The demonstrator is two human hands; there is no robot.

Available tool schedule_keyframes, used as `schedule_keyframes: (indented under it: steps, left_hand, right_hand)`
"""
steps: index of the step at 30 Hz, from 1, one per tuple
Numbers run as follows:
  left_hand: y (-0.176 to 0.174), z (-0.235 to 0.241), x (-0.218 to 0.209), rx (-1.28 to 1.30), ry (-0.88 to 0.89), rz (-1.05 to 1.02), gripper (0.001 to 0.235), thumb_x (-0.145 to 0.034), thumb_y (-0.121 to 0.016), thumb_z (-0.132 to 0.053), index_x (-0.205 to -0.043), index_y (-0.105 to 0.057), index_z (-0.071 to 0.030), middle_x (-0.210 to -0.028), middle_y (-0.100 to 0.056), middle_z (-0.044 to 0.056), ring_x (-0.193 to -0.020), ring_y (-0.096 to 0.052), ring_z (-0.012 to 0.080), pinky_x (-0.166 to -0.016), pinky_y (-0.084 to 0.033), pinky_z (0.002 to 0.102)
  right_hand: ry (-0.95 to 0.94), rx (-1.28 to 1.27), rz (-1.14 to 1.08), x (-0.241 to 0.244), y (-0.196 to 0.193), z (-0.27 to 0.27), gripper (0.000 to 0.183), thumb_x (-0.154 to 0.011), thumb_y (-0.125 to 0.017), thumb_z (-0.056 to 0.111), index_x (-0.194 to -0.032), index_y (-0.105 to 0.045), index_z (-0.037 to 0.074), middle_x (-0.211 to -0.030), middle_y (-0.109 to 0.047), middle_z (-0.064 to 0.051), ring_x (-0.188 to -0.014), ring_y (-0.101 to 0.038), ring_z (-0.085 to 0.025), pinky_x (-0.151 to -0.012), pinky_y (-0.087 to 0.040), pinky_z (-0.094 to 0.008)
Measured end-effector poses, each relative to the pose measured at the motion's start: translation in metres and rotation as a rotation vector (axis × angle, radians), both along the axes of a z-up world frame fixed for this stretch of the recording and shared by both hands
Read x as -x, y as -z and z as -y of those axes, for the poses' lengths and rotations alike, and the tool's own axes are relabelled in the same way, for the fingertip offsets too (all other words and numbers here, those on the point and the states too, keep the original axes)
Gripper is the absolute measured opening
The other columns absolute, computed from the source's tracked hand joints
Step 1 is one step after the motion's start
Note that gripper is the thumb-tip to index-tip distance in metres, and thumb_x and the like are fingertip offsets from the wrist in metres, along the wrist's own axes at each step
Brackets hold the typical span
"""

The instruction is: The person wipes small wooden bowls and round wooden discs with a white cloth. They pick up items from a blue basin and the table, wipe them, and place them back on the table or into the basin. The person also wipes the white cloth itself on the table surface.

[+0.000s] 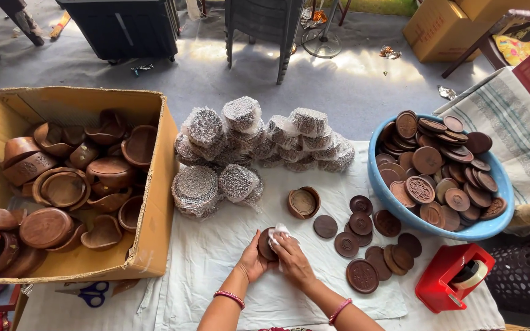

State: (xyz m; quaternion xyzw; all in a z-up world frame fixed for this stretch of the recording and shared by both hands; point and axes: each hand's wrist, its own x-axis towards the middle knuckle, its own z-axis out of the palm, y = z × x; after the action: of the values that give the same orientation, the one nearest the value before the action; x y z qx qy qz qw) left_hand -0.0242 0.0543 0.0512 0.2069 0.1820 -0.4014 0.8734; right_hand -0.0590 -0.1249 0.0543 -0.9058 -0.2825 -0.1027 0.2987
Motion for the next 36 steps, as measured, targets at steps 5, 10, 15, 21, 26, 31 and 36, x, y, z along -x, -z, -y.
schedule_keyframes:
  steps: [5, 10, 15, 21, 26, 31, 36]
  left_hand:
    - [0.042, 0.004, -0.001, -0.044, -0.056, 0.040, 0.064, -0.099, -0.042, -0.061, -0.145, -0.054, -0.018, -0.142, -0.062, 0.003, -0.127, -0.059, 0.0223, -0.105, -0.053, 0.044]
    - [0.036, 0.005, -0.002, -0.142, -0.045, 0.000, 0.087, -0.094, -0.033, -0.079, -0.139, -0.058, -0.010, -0.128, -0.064, 0.010, -0.113, -0.064, 0.0241, -0.094, -0.056, 0.042]
    - [0.016, 0.010, 0.003, -0.188, -0.050, 0.054, 0.082, -0.093, -0.036, -0.075, -0.142, -0.055, -0.013, -0.134, -0.066, 0.006, -0.118, -0.066, 0.0230, -0.096, -0.057, 0.042]
    - [0.028, 0.014, 0.008, -0.167, -0.061, 0.103, 0.087, -0.090, -0.039, -0.076, -0.145, -0.052, -0.010, -0.138, -0.066, 0.012, -0.122, -0.066, 0.0279, -0.099, -0.059, 0.048]
    - [0.031, 0.018, 0.002, -0.181, -0.093, 0.088, 0.083, -0.092, -0.039, -0.074, -0.143, -0.052, -0.011, -0.138, -0.066, 0.012, -0.124, -0.066, 0.0284, -0.097, -0.060, 0.051]
    - [0.018, 0.030, -0.016, -0.421, 0.160, 0.183, 0.073, -0.094, -0.032, -0.071, -0.140, -0.053, -0.018, -0.131, -0.067, 0.008, -0.113, -0.068, 0.0281, -0.089, -0.059, 0.049]
    - [0.078, 0.026, -0.044, -0.300, -0.030, 0.130, 0.075, -0.100, -0.035, -0.071, -0.141, -0.059, -0.013, -0.131, -0.070, 0.010, -0.113, -0.071, 0.0252, -0.090, -0.061, 0.042]
  right_hand:
    - [0.141, -0.055, 0.009, 0.003, -0.019, -0.027, 0.042, -0.095, -0.059, 0.008, -0.137, -0.059, 0.003, -0.151, -0.054, -0.017, -0.145, -0.043, -0.038, -0.120, -0.030, -0.048]
    - [-0.149, 0.172, -0.084, 0.010, -0.008, -0.007, 0.048, -0.097, -0.056, 0.011, -0.145, -0.057, 0.009, -0.152, -0.053, -0.011, -0.145, -0.045, -0.029, -0.121, -0.030, -0.046]
    - [-0.092, 0.234, 0.015, -0.006, -0.029, -0.007, 0.055, -0.090, -0.061, 0.017, -0.143, -0.055, 0.008, -0.149, -0.054, -0.015, -0.139, -0.047, -0.032, -0.115, -0.029, -0.049]
    - [0.162, 0.175, 0.022, 0.008, -0.022, 0.013, 0.050, -0.083, -0.065, 0.011, -0.133, -0.061, 0.011, -0.142, -0.060, -0.011, -0.131, -0.056, -0.030, -0.110, -0.036, -0.047]
    - [0.127, 0.141, 0.024, 0.012, -0.016, 0.016, 0.042, -0.085, -0.067, 0.008, -0.127, -0.063, 0.009, -0.127, -0.068, -0.011, -0.109, -0.062, -0.032, -0.093, -0.046, -0.045]
    - [0.334, -0.262, 0.012, -0.020, -0.009, -0.013, 0.042, -0.090, -0.054, -0.004, -0.130, -0.062, 0.006, -0.109, -0.069, -0.014, -0.102, -0.065, -0.035, -0.093, -0.051, -0.044]
    - [0.145, -0.014, 0.078, -0.003, -0.010, -0.013, 0.039, -0.088, -0.062, 0.005, -0.127, -0.063, 0.008, -0.113, -0.070, -0.012, -0.105, -0.066, -0.031, -0.091, -0.049, -0.043]
